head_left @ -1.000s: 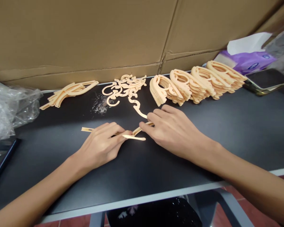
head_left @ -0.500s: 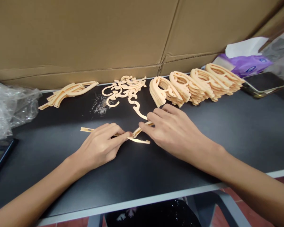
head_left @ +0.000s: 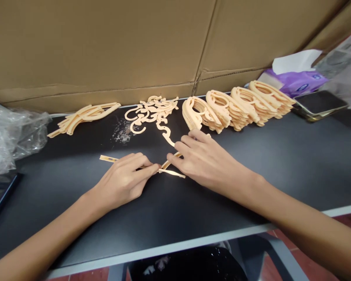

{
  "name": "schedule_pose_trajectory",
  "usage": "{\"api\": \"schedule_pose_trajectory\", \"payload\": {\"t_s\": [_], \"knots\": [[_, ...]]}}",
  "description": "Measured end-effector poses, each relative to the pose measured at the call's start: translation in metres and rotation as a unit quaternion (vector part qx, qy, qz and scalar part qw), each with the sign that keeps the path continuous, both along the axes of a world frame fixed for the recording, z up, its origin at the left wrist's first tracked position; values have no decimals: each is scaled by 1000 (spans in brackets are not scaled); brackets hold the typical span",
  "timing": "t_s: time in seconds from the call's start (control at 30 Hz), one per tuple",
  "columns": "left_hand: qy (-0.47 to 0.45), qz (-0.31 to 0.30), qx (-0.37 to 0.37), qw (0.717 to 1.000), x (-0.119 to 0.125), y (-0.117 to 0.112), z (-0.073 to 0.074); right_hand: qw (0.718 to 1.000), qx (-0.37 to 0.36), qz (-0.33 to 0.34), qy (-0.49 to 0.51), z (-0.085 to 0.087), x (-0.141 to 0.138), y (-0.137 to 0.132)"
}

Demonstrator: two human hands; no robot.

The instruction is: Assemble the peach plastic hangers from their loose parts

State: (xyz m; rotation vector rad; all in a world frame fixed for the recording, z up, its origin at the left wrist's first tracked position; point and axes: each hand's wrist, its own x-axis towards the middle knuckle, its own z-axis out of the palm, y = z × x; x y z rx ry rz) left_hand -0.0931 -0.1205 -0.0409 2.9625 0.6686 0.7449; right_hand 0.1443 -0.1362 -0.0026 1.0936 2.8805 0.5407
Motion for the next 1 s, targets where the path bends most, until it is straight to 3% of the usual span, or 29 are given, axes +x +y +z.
{"api": "schedule_pose_trajectory", "payload": {"t_s": [0.53, 0.8, 1.0], "knots": [[-26, 20, -17, 999, 3, -5, -2, 999, -43, 3, -11, -1, 3, 6], [-56, 0, -55, 997, 2, -1, 1, 999, -20, 33, 17, -8, 6, 10], [-67, 11, -44, 997, 4, -3, 0, 997, 8, 49, 54, -17, 10, 13]]}}
